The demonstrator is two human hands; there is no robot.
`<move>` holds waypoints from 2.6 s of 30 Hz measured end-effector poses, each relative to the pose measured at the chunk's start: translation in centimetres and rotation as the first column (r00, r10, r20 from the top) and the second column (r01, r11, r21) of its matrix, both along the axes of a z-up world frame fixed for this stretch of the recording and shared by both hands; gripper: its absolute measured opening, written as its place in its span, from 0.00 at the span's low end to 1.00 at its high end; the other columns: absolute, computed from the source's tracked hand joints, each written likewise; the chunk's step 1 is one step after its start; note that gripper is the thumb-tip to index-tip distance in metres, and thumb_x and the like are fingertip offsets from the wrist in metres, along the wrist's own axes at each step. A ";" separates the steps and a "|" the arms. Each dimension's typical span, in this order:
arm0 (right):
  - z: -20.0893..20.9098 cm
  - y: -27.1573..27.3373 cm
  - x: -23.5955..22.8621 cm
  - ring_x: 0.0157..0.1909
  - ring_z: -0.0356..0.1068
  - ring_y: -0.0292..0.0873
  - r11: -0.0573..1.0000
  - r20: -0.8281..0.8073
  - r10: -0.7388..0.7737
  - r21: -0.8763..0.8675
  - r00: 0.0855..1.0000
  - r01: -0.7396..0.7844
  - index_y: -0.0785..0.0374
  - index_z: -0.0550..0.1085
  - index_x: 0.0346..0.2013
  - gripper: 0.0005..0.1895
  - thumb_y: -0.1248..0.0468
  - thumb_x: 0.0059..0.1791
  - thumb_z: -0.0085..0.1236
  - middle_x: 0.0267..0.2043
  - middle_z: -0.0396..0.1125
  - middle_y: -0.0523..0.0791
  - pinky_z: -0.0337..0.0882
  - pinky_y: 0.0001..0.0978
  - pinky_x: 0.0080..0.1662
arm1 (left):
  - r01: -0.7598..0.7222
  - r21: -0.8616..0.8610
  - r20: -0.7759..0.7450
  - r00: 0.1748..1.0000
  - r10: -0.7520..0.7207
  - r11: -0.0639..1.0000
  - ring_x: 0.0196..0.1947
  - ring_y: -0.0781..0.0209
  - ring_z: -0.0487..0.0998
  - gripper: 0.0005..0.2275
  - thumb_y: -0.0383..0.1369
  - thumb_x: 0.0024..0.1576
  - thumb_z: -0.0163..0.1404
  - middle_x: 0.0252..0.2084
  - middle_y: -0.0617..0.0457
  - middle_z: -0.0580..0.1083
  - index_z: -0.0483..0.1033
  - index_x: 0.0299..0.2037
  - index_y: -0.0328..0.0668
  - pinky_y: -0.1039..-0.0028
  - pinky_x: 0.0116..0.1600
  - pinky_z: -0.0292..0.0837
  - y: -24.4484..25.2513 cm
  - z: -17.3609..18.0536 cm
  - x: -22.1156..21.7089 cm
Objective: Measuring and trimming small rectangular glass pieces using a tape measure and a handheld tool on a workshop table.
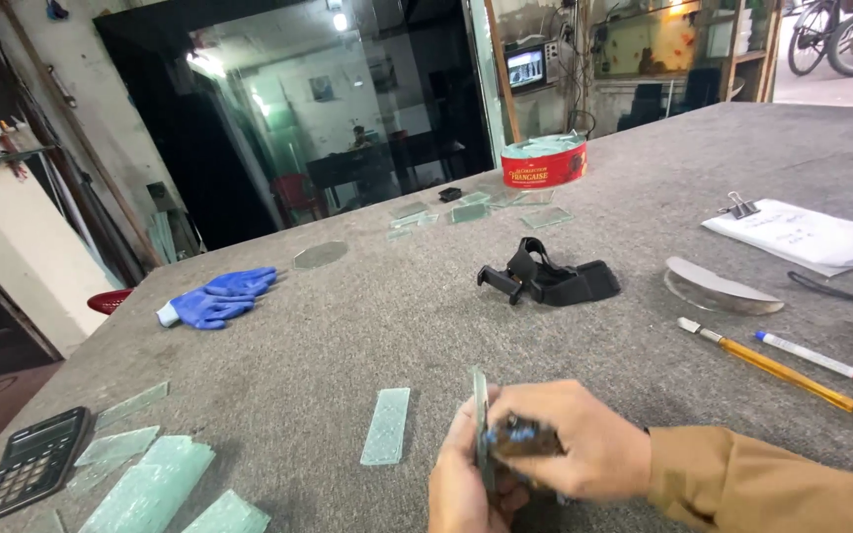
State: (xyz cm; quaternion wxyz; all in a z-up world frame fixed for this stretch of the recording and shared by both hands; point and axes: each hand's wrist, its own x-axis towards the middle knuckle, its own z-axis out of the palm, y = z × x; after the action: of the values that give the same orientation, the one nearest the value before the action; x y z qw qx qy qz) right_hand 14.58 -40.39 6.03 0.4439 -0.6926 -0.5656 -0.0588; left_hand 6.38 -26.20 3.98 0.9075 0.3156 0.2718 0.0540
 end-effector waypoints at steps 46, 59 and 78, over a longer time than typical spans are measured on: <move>-3.6 0.4 5.5 0.40 0.81 0.48 0.892 0.178 -0.283 -0.311 0.942 0.327 0.46 0.78 0.37 0.07 0.58 0.45 0.65 0.36 0.82 0.38 0.73 0.42 0.46 | 0.572 0.636 -0.298 0.801 0.519 -0.518 0.59 0.43 0.78 0.27 0.62 0.64 0.52 0.57 0.47 0.73 0.81 0.55 0.48 0.48 0.58 0.76 11.1 -2.5 1.1; -3.8 1.0 5.9 0.39 0.80 0.50 0.802 0.195 -0.386 -0.413 0.902 0.432 0.35 0.78 0.51 0.23 0.69 0.49 0.50 0.56 0.68 0.31 0.77 0.49 0.45 | 0.786 0.430 -0.551 0.618 0.561 -0.443 0.71 0.51 0.67 0.35 0.64 0.58 0.60 0.64 0.61 0.66 0.61 0.73 0.73 0.38 0.58 0.82 18.1 1.3 -19.1; -2.6 0.3 6.0 0.63 0.76 0.43 0.718 0.065 -0.457 -0.562 0.887 0.411 0.47 0.73 0.60 0.21 0.53 0.52 0.61 0.64 0.73 0.41 0.75 0.46 0.64 | 0.587 0.744 -0.413 0.779 0.471 -0.320 0.43 0.53 0.88 0.20 0.49 0.56 0.69 0.42 0.63 0.86 0.70 0.49 0.64 0.58 0.50 0.81 17.0 -1.2 -16.5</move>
State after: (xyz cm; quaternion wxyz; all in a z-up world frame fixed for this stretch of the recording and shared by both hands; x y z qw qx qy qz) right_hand 20.59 -40.09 3.41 0.2159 -0.9064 -0.3615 0.0349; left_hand -10.16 -9.21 2.78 0.0971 0.9216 0.3651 0.0889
